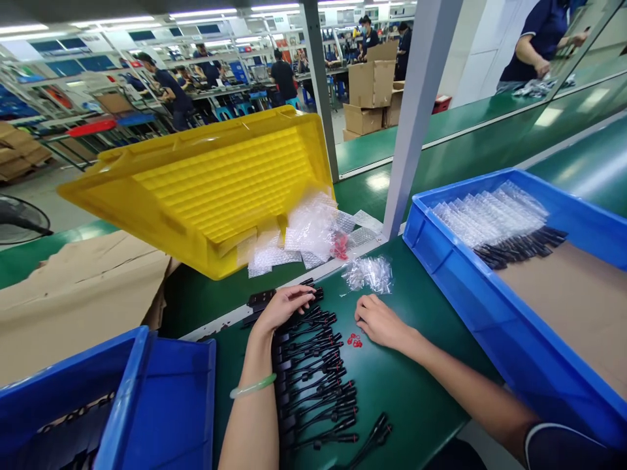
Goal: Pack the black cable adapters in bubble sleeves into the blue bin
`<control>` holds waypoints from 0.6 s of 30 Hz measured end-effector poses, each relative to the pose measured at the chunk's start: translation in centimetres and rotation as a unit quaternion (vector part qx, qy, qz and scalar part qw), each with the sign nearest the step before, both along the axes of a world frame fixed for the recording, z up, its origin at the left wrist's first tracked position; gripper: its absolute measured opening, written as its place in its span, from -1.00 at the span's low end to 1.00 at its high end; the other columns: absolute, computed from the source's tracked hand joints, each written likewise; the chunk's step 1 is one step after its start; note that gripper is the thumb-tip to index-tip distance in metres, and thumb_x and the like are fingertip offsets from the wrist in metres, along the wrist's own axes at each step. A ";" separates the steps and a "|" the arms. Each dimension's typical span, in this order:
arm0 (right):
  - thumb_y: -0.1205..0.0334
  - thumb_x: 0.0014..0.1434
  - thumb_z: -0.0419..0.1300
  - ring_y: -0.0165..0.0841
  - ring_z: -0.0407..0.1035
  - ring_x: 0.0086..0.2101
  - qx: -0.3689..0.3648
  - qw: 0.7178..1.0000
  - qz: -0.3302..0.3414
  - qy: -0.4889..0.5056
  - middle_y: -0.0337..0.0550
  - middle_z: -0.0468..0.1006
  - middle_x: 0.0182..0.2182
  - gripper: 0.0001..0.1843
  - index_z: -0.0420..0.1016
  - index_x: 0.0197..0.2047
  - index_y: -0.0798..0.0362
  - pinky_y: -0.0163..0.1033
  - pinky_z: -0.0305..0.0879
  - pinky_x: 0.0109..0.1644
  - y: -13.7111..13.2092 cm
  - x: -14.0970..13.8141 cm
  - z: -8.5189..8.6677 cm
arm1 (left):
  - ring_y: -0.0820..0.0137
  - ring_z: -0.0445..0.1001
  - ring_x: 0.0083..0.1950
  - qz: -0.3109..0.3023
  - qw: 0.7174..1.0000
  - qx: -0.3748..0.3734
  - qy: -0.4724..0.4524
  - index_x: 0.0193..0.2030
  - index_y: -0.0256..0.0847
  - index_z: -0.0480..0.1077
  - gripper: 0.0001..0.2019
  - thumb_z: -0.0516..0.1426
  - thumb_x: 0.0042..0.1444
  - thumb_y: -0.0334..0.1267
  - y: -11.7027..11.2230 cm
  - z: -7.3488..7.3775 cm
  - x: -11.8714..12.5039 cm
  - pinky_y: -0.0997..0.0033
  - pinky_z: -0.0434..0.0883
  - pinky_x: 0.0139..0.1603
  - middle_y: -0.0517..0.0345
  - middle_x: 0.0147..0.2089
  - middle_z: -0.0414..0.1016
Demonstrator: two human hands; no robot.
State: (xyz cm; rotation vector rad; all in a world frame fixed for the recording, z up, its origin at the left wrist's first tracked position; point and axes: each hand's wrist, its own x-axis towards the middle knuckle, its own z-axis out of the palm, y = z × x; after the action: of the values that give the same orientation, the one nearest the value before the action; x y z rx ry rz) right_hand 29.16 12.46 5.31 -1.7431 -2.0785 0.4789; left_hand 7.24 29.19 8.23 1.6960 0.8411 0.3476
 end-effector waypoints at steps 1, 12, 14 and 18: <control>0.47 0.16 0.16 -0.21 0.24 -0.21 0.000 1.000 -0.006 -0.007 -0.02 0.40 -0.23 -0.89 0.43 -0.36 0.11 -0.14 0.24 -0.15 -0.1 -0.2 -0.1 | 0.41 0.42 -0.41 0.002 1.000 -0.001 -0.001 -0.17 -0.24 0.49 -0.61 0.22 -0.01 0.02 0.0 -0.1 0.1 0.41 0.43 -0.45 0.05 -0.30 0.55; 0.55 0.23 -0.03 -0.34 0.20 -0.39 0.018 1.000 -0.005 -0.002 -0.18 0.37 -0.43 -0.77 0.29 -0.36 0.07 -0.26 0.15 -0.29 4.3 -1.5 1.5 | 0.39 0.49 -0.38 -0.021 0.998 -0.051 -0.006 -0.17 -0.26 0.36 -0.57 0.22 -0.02 0.05 -0.3 0.0 0.0 0.36 0.46 -0.38 -0.05 -0.20 0.57; 0.53 0.22 0.03 -0.34 0.22 -0.37 0.018 1.000 0.004 0.002 -0.18 0.38 -0.42 -0.79 0.31 -0.37 0.07 -0.26 0.16 -0.27 5.0 -1.3 1.6 | 0.39 0.49 -0.37 -0.022 0.998 -0.052 -0.005 -0.20 -0.25 0.33 -0.58 0.21 -0.02 0.06 -0.2 -0.1 0.0 0.38 0.44 -0.40 -0.06 -0.20 0.56; 0.46 0.11 0.23 -0.28 0.24 -0.31 0.000 0.999 0.037 -0.014 -0.11 0.40 -0.35 -0.86 0.38 -0.41 0.06 -0.23 0.19 -0.26 3.9 -0.5 1.1 | 0.38 0.50 -0.35 -0.023 0.998 -0.057 0.001 -0.21 -0.24 0.31 -0.62 0.20 -0.02 0.01 -0.2 -0.1 0.1 0.46 0.37 -0.47 -0.07 -0.18 0.56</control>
State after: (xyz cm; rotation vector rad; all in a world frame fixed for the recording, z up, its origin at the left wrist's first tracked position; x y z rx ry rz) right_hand 28.69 16.36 6.37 -1.6864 -2.1691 0.4777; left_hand 7.34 29.01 8.13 1.6076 0.8078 0.2613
